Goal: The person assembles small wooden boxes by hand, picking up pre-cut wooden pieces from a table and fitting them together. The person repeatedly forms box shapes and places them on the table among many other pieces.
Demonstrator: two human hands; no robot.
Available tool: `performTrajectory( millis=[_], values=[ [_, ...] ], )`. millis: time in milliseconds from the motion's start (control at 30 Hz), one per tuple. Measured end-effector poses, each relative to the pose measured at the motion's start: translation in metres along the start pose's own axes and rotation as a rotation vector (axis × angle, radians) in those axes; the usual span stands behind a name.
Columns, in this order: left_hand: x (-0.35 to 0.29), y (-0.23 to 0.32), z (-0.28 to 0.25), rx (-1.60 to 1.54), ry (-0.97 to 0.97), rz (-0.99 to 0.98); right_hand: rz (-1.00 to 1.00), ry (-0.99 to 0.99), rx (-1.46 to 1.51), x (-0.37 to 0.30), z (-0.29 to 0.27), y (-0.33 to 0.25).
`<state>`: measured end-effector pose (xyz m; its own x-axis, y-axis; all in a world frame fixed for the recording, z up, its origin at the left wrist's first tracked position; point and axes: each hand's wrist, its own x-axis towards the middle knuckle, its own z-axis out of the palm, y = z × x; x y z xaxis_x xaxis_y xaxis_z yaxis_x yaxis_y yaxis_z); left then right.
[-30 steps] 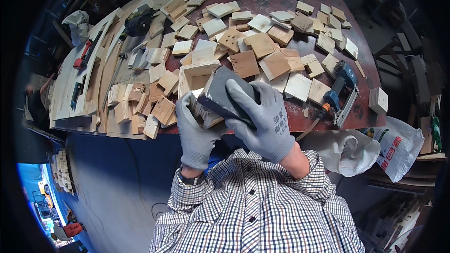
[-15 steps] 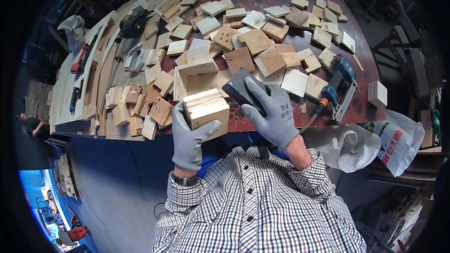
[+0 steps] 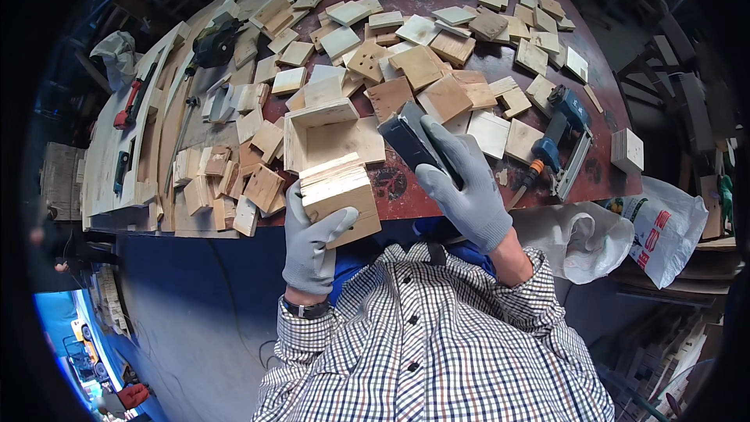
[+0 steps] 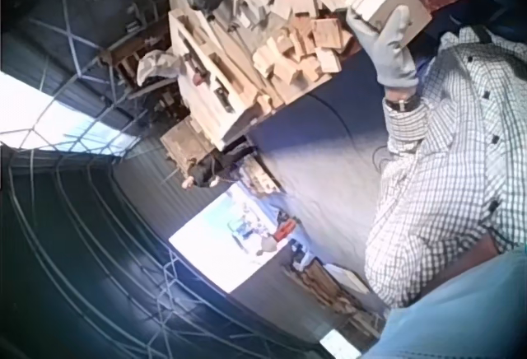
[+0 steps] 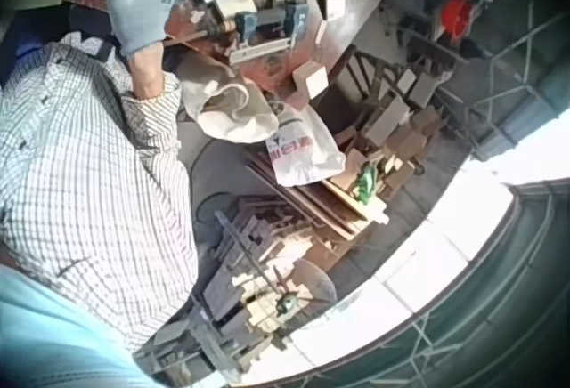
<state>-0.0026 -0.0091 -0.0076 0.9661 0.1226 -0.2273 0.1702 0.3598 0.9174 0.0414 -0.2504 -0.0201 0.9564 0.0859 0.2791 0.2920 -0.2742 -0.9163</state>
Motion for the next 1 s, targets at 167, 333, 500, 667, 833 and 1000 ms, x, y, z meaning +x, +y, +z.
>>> performTrajectory(
  millis=[167,333,500,667,833,1000],
  values=[
    [-0.006,0.000,-0.007,-0.183,-0.103,-0.089,-0.331,-0.131,-0.140,-0.007,0.018,-0.023],
    [-0.015,0.007,-0.006,-0.211,-0.136,-0.211,-0.055,-0.019,0.143,-0.005,0.025,0.011],
    [-0.009,0.010,0.000,0.073,-0.192,-0.092,-0.193,-0.172,-0.153,-0.008,0.004,-0.016],
    [-0.004,0.004,0.003,0.653,-0.099,0.288,-0.312,-0.214,-0.369,-0.002,-0.001,-0.037],
    [-0.002,0.005,0.002,0.947,-0.034,0.472,-0.308,-0.157,-0.365,-0.018,0.021,-0.036],
    [0.001,-0.010,0.001,0.745,-0.033,0.433,-0.248,-0.158,-0.359,-0.017,0.029,-0.042]
  ],
)
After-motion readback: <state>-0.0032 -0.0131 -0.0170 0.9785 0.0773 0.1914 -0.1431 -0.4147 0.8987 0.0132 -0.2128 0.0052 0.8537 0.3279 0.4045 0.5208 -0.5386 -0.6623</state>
